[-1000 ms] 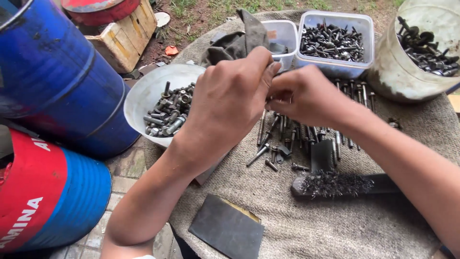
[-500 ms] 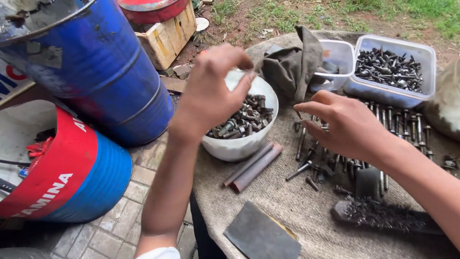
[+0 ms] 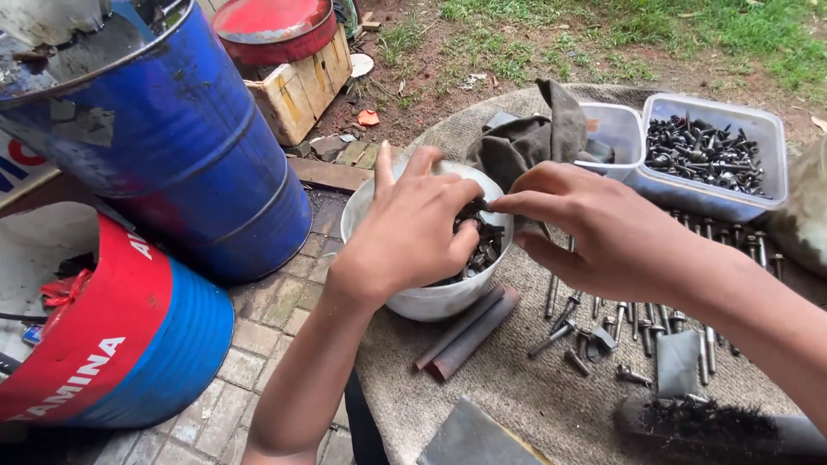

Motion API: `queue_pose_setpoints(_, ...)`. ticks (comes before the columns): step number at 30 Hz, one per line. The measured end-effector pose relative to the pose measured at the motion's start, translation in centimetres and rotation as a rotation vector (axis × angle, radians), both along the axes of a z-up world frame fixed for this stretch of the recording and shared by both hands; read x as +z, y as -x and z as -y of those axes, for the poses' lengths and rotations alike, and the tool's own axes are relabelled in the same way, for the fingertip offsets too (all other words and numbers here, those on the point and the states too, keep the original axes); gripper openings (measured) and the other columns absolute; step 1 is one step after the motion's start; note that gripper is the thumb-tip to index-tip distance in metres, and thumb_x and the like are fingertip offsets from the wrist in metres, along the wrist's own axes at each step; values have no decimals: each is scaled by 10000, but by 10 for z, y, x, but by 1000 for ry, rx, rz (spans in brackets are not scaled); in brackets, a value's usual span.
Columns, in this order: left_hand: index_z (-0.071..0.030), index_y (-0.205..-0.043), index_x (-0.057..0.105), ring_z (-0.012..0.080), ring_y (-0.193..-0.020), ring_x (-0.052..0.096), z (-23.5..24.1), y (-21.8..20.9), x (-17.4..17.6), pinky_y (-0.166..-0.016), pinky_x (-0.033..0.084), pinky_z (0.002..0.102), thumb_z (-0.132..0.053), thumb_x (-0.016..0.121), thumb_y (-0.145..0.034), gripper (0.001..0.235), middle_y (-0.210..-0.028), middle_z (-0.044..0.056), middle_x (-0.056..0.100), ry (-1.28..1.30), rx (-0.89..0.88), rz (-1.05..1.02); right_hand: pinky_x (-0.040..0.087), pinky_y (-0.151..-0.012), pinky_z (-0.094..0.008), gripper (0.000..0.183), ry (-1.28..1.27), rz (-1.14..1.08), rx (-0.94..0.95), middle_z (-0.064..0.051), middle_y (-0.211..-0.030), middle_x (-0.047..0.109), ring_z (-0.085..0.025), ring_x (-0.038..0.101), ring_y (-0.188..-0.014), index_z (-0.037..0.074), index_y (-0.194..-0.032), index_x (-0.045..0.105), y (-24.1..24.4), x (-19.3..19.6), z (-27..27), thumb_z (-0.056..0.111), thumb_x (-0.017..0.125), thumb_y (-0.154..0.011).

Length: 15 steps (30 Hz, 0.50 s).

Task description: The person scrubs a small metal fastener with a wire brush, then wipes it with a cloth. The person repeats this process with another fastener, scrubbing and wiping each one individually.

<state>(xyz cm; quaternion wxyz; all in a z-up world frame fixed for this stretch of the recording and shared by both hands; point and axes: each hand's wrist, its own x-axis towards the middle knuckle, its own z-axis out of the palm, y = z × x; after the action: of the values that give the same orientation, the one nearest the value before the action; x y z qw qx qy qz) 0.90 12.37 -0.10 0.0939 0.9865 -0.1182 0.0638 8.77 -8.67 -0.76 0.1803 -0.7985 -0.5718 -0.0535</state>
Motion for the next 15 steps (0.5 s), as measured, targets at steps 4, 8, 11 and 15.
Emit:
queue_pose_setpoints(4,-130,-967,612,362,-1343,437,-3,-6,-5,-1144,147,778,-250,558,-860,169,-1021,103,763,7,17,20,592,-746,-470,379,159,-4,-97,-64,-1116,672,-262,692,-932,154,-1257,712,4,21,-19,278,597,-918)
queue_pose_setpoints(8,-135,-889,645,329,-1176,533,-8,-10,-12,-1147,219,706,-149,548,-817,121,-902,109,720,72,64,113,547,-736,-423,340,597,-127,-375,-24,-1062,586,-204,637,-867,177,-1049,697,24,60,-54,449,506,-973)
queue_pose_setpoints(11,-120,-839,631,324,-1009,567,-10,-11,-12,-1086,303,612,-136,538,-820,97,-834,101,684,138,67,179,493,-632,-421,326,762,-66,-415,-20,-879,599,-238,616,-768,137,-820,695,20,67,-68,412,552,-922)
queue_pose_setpoints(15,-107,-803,573,334,-945,555,-12,-12,-14,-1007,364,522,-165,543,-830,71,-786,97,650,163,66,218,547,-594,-441,154,799,13,-348,-34,-924,707,-303,700,-859,104,-885,689,10,58,-80,192,575,-830)
